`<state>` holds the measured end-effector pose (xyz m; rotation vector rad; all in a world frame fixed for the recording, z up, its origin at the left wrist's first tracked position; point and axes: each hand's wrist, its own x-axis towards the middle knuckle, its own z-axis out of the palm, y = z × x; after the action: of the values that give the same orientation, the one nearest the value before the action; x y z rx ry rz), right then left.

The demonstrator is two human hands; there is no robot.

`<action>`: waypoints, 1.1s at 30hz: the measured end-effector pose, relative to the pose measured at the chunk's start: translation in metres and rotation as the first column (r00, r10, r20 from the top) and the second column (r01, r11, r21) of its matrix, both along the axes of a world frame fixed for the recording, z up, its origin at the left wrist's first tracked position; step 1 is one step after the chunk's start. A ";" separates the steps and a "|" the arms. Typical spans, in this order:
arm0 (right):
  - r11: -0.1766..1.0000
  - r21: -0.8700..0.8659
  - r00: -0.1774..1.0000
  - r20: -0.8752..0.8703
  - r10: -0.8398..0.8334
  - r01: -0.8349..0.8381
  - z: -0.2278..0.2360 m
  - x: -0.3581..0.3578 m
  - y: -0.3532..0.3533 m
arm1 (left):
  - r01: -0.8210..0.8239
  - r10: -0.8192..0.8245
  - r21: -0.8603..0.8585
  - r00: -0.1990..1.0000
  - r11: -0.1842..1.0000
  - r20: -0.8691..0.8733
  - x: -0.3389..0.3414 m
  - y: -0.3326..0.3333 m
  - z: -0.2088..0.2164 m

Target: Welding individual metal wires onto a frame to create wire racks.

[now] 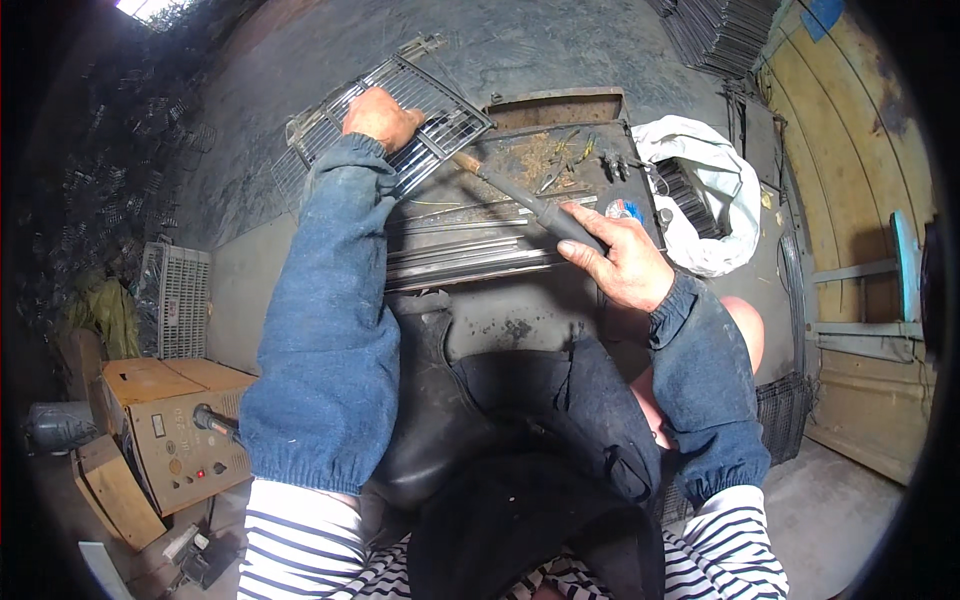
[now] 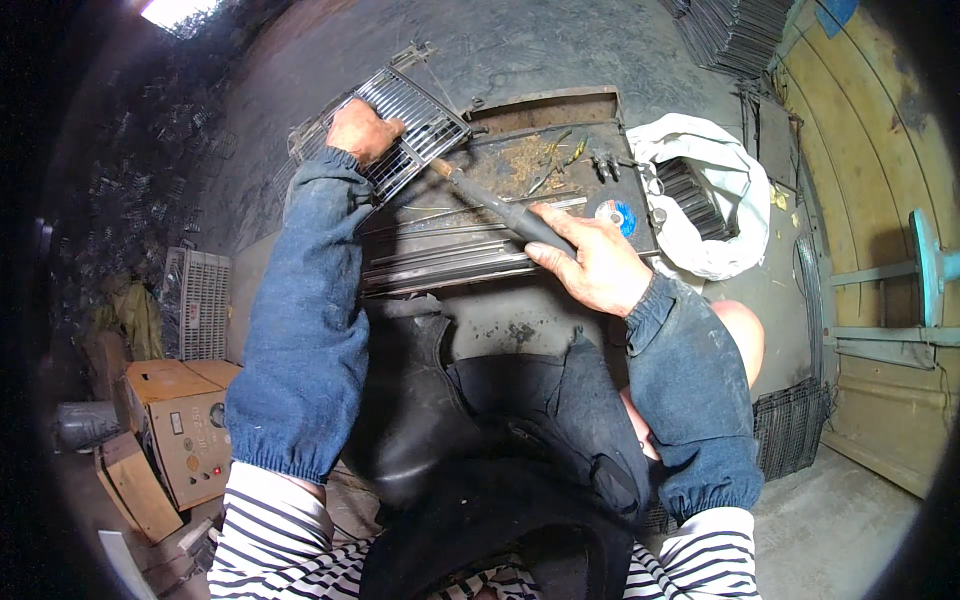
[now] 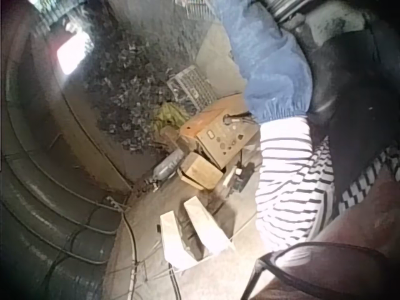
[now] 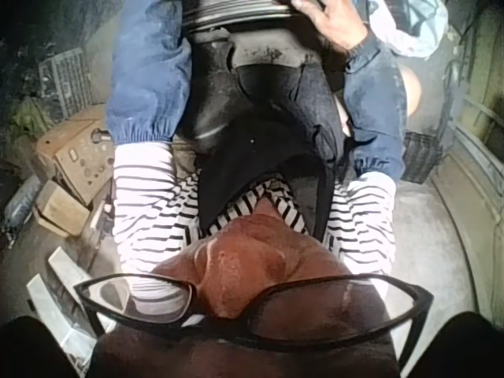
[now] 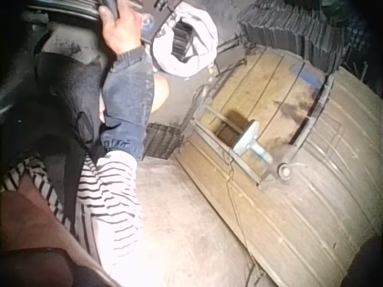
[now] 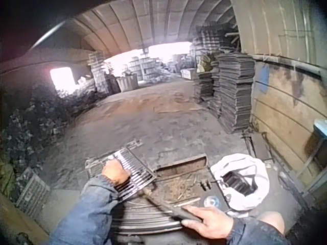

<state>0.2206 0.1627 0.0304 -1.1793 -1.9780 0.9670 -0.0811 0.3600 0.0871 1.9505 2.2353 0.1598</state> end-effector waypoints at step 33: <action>0.998 0.050 0.998 -0.032 0.047 -0.045 0.009 -0.008 0.003 | 0.246 -0.246 0.095 0.969 0.965 -0.016 -0.022 0.017 -0.017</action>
<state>0.2124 0.1652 0.0392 -1.0879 -1.9992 0.9491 -0.1029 0.3771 0.0698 2.2592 1.9978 0.2344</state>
